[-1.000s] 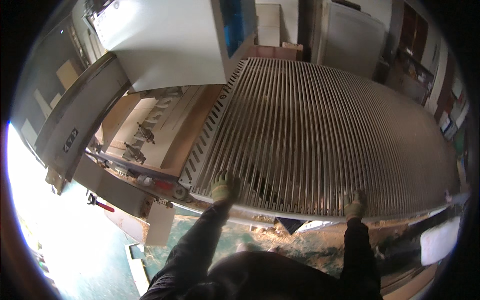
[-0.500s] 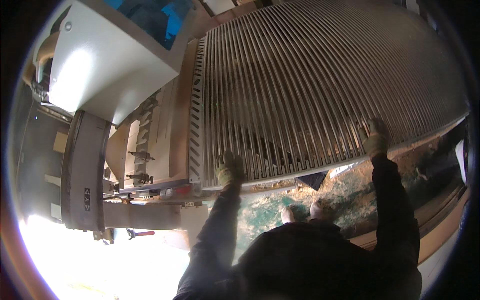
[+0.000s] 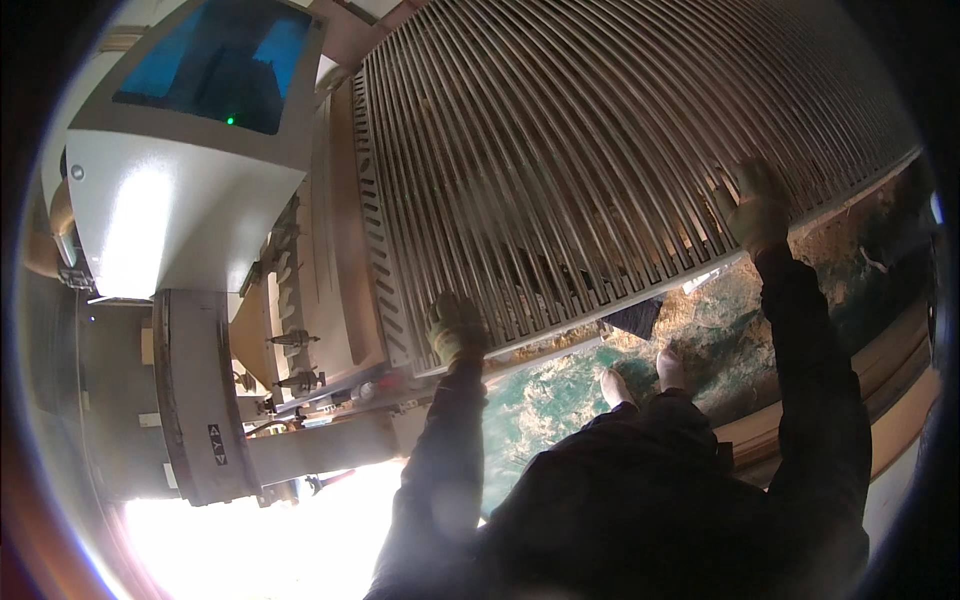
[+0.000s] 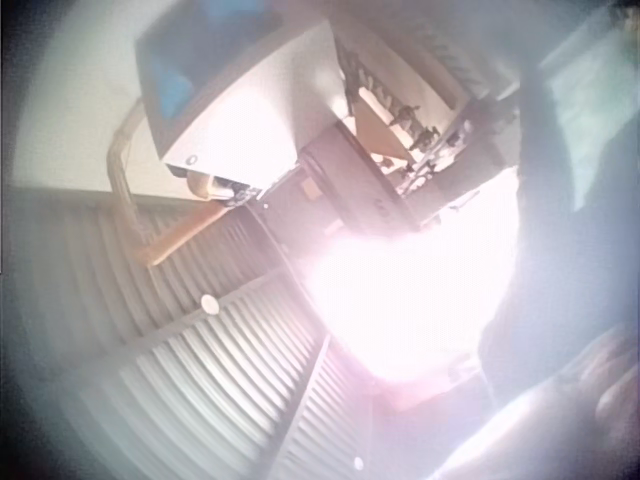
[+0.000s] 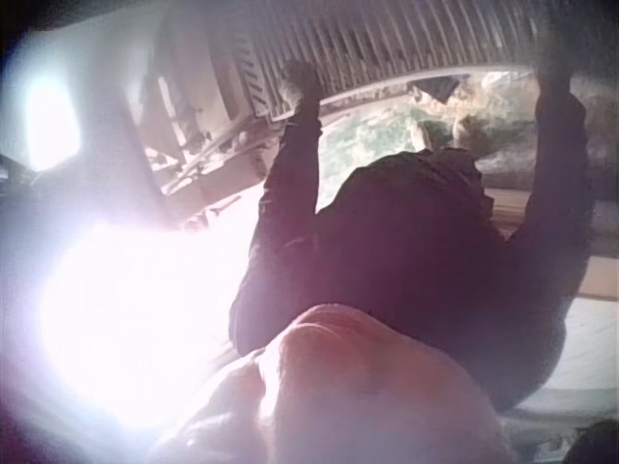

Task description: The person applies small paper labels to a large board on a CNC machine table. They peel labels from a sheet and place them on specific spots on the board while another person assists by holding the board steady.

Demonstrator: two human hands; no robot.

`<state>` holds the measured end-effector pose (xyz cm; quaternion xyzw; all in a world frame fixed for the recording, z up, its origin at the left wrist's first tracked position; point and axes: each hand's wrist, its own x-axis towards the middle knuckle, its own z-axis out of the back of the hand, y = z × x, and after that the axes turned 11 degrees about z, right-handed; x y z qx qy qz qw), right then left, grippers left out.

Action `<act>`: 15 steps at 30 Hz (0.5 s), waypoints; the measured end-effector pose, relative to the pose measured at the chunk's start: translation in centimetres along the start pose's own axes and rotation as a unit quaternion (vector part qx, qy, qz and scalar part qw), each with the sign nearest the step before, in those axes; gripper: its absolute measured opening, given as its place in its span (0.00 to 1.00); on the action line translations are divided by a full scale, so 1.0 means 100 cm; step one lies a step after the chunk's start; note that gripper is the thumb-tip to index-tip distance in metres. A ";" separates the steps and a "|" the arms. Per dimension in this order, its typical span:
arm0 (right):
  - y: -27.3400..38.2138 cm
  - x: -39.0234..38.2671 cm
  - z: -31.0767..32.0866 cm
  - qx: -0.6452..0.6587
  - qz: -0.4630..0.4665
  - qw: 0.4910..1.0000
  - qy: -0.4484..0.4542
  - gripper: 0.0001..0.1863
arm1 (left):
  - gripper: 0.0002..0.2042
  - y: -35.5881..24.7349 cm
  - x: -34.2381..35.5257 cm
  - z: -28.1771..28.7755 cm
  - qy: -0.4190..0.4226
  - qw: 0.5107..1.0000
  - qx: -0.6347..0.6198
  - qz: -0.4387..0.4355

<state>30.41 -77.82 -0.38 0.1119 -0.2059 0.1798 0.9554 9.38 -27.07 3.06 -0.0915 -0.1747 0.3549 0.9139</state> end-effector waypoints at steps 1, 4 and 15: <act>0.000 -0.001 -0.001 -0.012 -0.011 1.000 0.012 0.30 | 0.19 0.002 0.001 -0.002 -0.019 1.000 -0.005 -0.021; 0.000 -0.001 -0.006 -0.021 -0.014 1.000 -0.015 0.28 | 0.18 0.012 0.007 -0.008 -0.003 0.999 0.015 -0.039; 0.007 0.002 0.004 -0.016 -0.075 0.993 0.088 0.35 | 0.16 -0.003 0.002 0.001 -0.011 1.000 -0.004 -0.016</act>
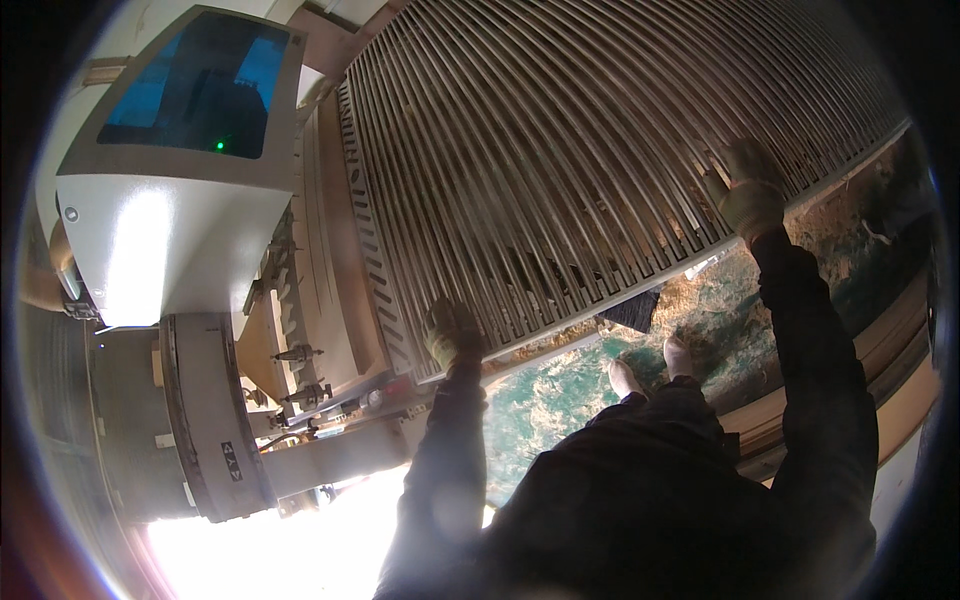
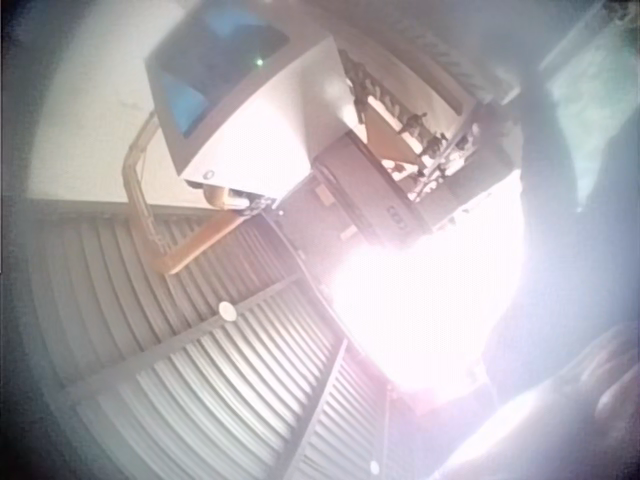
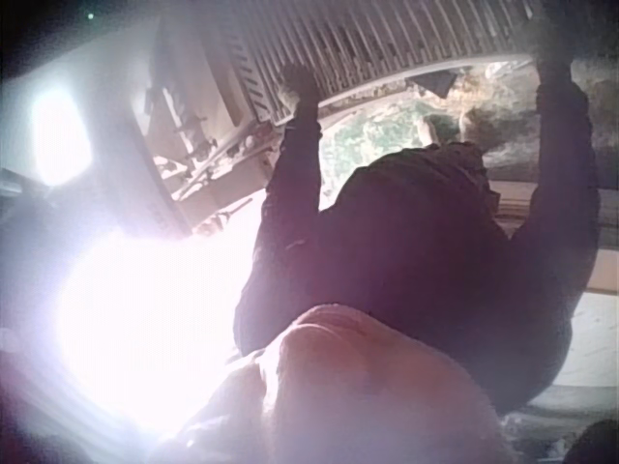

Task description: The person applies small paper labels to a large board on a CNC machine table. They peel labels from a sheet and place them on specific spots on the board while another person assists by holding the board steady.

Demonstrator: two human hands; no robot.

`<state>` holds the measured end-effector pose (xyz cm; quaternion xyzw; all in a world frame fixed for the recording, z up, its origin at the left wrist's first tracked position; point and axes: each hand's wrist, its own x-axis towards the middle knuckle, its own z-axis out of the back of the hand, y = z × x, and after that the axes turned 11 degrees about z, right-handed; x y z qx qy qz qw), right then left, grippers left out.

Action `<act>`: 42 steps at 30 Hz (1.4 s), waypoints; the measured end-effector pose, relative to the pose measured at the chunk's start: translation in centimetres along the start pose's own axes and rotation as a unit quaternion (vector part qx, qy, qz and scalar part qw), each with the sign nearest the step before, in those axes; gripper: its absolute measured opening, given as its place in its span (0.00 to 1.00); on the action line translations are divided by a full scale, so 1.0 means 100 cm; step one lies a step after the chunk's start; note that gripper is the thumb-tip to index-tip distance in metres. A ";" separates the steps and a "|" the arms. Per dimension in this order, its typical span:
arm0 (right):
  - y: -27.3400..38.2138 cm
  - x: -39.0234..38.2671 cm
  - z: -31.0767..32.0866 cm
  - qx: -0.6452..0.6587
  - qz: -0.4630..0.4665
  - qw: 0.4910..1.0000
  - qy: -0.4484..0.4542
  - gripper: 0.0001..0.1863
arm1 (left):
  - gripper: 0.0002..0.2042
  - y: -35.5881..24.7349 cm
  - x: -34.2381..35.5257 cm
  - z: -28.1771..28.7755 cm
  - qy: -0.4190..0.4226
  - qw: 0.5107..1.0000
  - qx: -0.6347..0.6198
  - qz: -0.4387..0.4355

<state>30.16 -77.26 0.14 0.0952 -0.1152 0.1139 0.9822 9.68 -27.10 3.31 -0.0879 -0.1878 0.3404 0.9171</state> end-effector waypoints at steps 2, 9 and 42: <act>0.002 0.000 0.004 -0.005 -0.002 1.000 0.008 0.35 | 0.16 0.000 0.001 0.000 0.002 1.000 0.000 -0.002; 0.002 0.002 0.005 -0.027 0.005 1.000 0.010 0.36 | 0.13 0.004 0.002 -0.004 -0.020 0.999 -0.011 -0.033; -0.001 0.000 -0.003 0.003 0.017 0.999 -0.051 0.34 | 0.13 -0.002 0.000 0.002 -0.022 0.999 -0.007 -0.030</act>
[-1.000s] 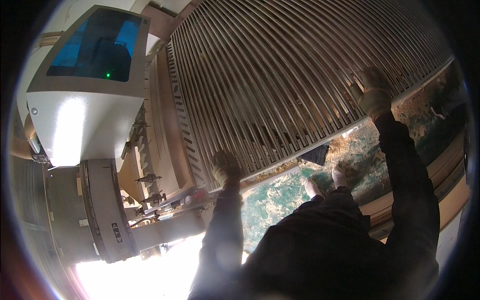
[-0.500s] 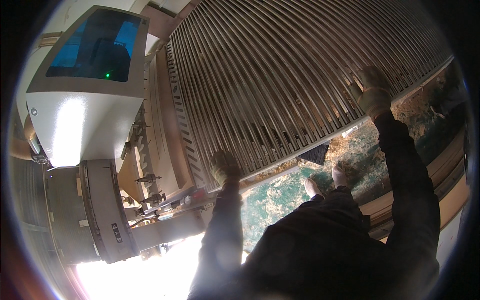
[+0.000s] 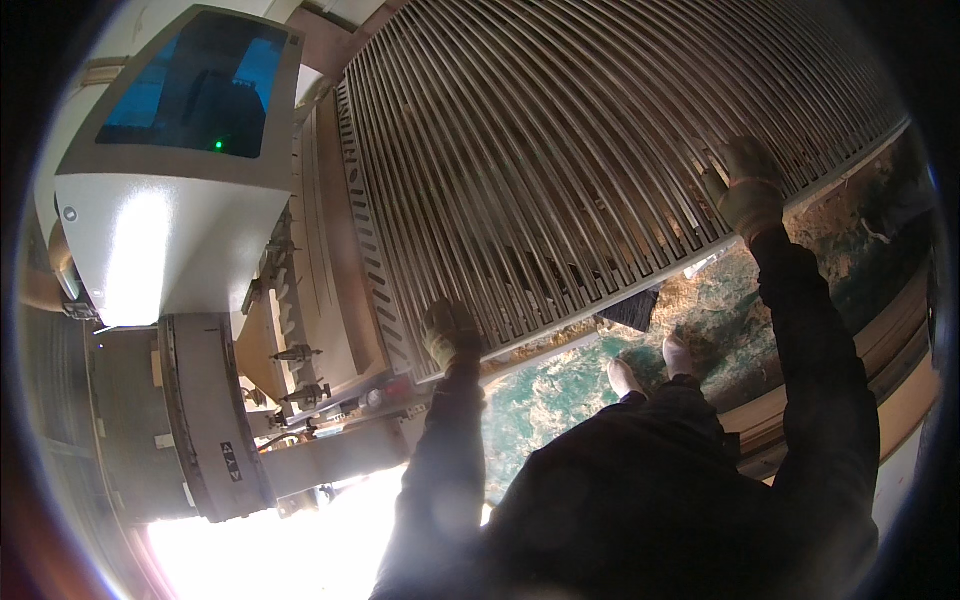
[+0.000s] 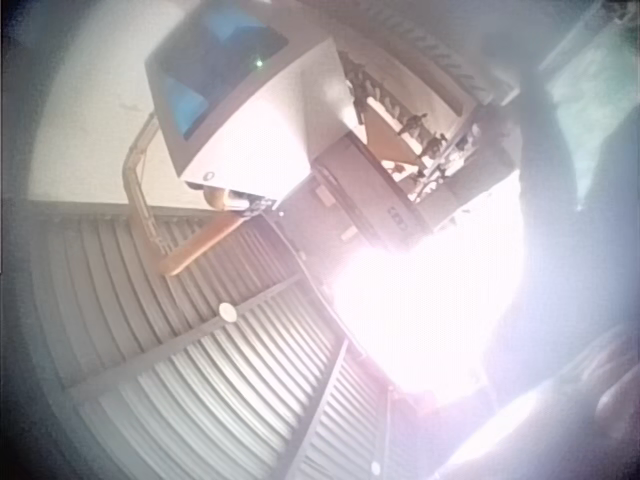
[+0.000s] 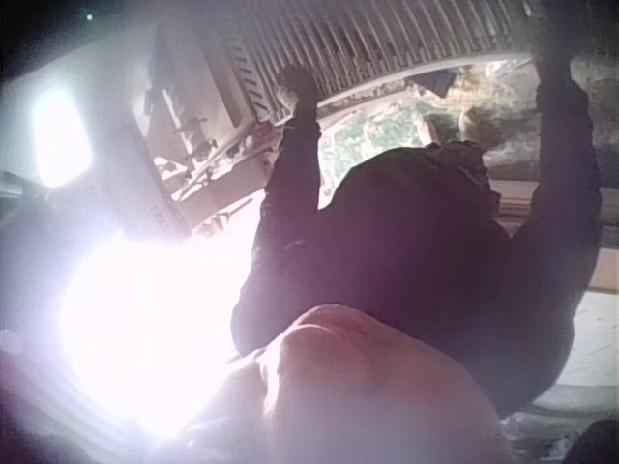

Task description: The person applies small paper labels to a large board on a CNC machine table. They peel labels from a sheet and place them on specific spots on the board while another person assists by holding the board steady.

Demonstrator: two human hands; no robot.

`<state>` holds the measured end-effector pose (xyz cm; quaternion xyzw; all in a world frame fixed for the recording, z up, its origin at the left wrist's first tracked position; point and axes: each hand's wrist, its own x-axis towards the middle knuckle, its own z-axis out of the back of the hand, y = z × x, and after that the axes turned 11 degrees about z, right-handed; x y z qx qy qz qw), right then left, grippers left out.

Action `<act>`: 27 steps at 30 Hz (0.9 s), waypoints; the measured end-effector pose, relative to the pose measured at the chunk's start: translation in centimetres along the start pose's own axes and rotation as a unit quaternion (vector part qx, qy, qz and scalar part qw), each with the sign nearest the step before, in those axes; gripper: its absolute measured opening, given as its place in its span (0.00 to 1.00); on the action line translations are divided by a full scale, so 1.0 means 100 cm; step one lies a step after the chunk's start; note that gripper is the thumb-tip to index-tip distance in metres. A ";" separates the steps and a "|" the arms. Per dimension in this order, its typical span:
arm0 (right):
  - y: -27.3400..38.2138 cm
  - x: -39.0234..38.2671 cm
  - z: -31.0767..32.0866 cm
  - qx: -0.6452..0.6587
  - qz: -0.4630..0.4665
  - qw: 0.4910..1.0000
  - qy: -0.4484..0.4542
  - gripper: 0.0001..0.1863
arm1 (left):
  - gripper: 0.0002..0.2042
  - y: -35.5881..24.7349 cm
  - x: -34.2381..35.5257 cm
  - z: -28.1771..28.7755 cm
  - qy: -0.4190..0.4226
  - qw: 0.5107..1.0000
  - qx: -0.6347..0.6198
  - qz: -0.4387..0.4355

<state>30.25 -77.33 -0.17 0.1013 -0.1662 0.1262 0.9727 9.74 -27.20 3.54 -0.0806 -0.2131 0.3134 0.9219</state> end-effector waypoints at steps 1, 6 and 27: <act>0.000 0.000 0.001 -0.001 -0.001 1.000 0.009 0.34 | 0.12 0.000 0.000 0.000 0.001 1.000 -0.002 0.007; 0.000 0.001 0.000 0.009 0.007 1.000 -0.003 0.33 | 0.13 0.001 0.000 -0.001 0.001 1.000 -0.013 -0.004; 0.003 0.006 0.010 -0.019 0.035 0.999 0.012 0.35 | 0.13 -0.010 0.002 0.009 0.090 0.988 0.093 0.080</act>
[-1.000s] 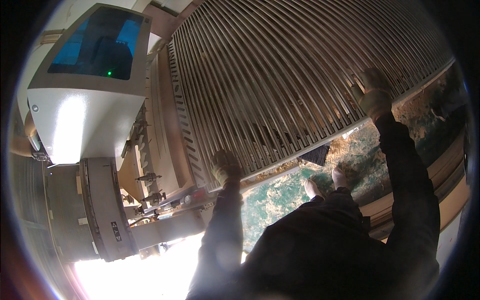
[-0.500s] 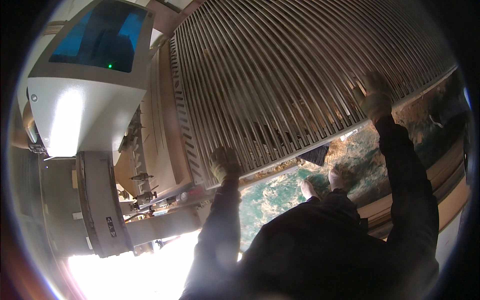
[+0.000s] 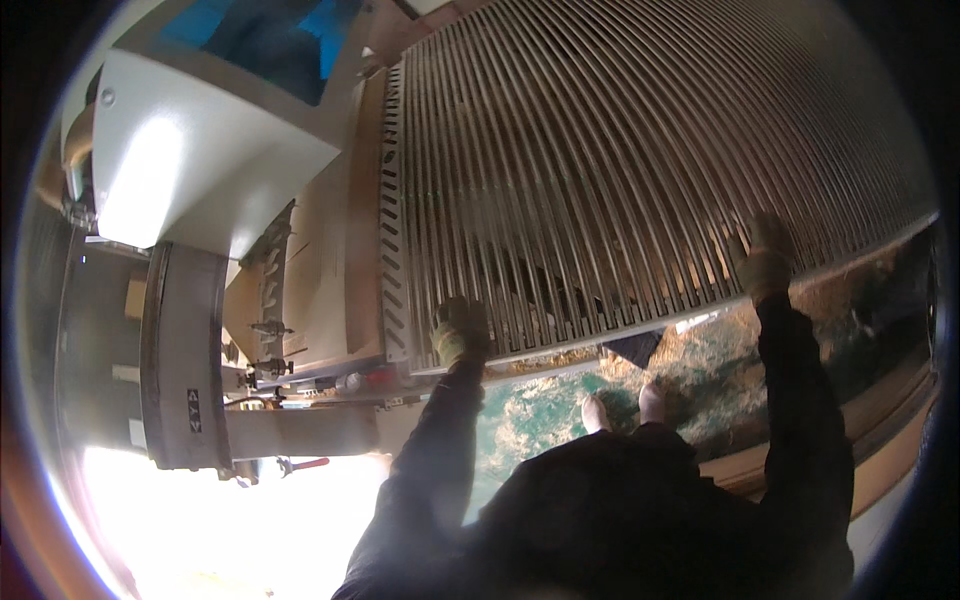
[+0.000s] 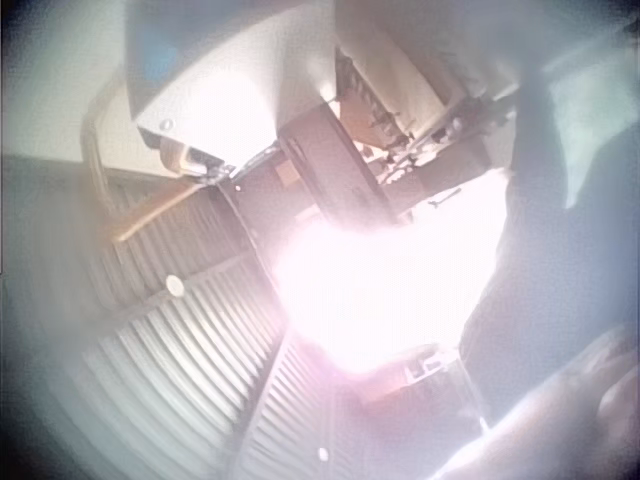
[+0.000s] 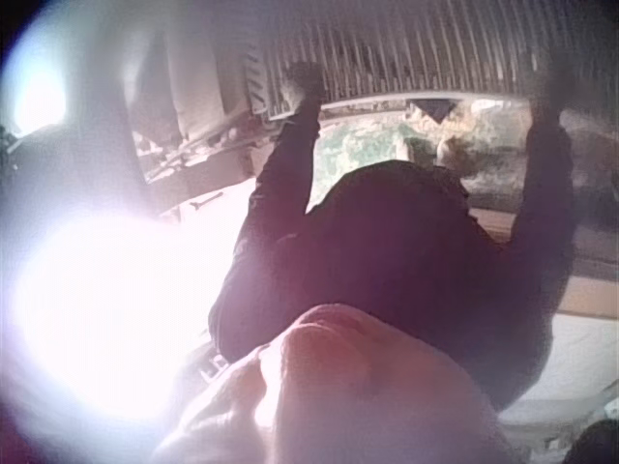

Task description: The person applies small paper labels to a large board on a CNC machine table. They peel labels from a sheet and place them on specific spots on the board while another person assists by holding the board steady.

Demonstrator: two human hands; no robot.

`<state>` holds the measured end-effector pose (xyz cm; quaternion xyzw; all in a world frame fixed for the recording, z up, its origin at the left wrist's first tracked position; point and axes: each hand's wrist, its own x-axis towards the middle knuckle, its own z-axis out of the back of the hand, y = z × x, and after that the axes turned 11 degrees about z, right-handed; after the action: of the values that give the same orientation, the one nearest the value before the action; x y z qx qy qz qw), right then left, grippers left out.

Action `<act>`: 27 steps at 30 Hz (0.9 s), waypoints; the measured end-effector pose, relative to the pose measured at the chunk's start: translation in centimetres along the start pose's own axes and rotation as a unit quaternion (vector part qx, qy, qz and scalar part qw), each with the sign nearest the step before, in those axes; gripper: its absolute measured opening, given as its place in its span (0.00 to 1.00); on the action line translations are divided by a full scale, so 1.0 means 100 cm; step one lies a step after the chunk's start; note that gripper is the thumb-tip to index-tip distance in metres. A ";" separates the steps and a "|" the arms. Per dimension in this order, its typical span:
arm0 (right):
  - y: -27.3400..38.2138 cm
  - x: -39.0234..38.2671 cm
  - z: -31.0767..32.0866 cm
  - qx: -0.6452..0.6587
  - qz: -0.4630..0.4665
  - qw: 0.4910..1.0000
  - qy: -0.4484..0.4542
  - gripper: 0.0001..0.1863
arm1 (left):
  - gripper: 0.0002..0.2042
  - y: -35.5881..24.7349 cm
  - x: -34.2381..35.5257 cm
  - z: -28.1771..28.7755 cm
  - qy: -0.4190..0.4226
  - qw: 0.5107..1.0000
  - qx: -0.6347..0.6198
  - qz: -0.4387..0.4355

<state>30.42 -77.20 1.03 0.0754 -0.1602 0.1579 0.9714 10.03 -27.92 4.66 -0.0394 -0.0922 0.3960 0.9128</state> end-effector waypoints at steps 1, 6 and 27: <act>0.000 0.000 -0.001 0.004 0.005 1.000 -0.017 0.35 | 0.13 0.002 0.000 -0.001 -0.012 1.000 -0.012 -0.009; -0.006 0.001 -0.005 0.064 0.012 0.998 0.016 0.32 | 0.13 0.014 0.005 -0.013 -0.011 0.993 0.063 -0.097; -0.014 0.003 -0.030 -0.003 -0.001 0.998 -0.061 0.22 | 0.18 0.018 -0.008 0.005 -0.055 0.993 -0.102 0.000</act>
<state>32.03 -77.87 -1.86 0.0824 -0.2198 0.1520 0.9601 8.12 -27.30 4.78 -0.1106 -0.1822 0.3856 0.8977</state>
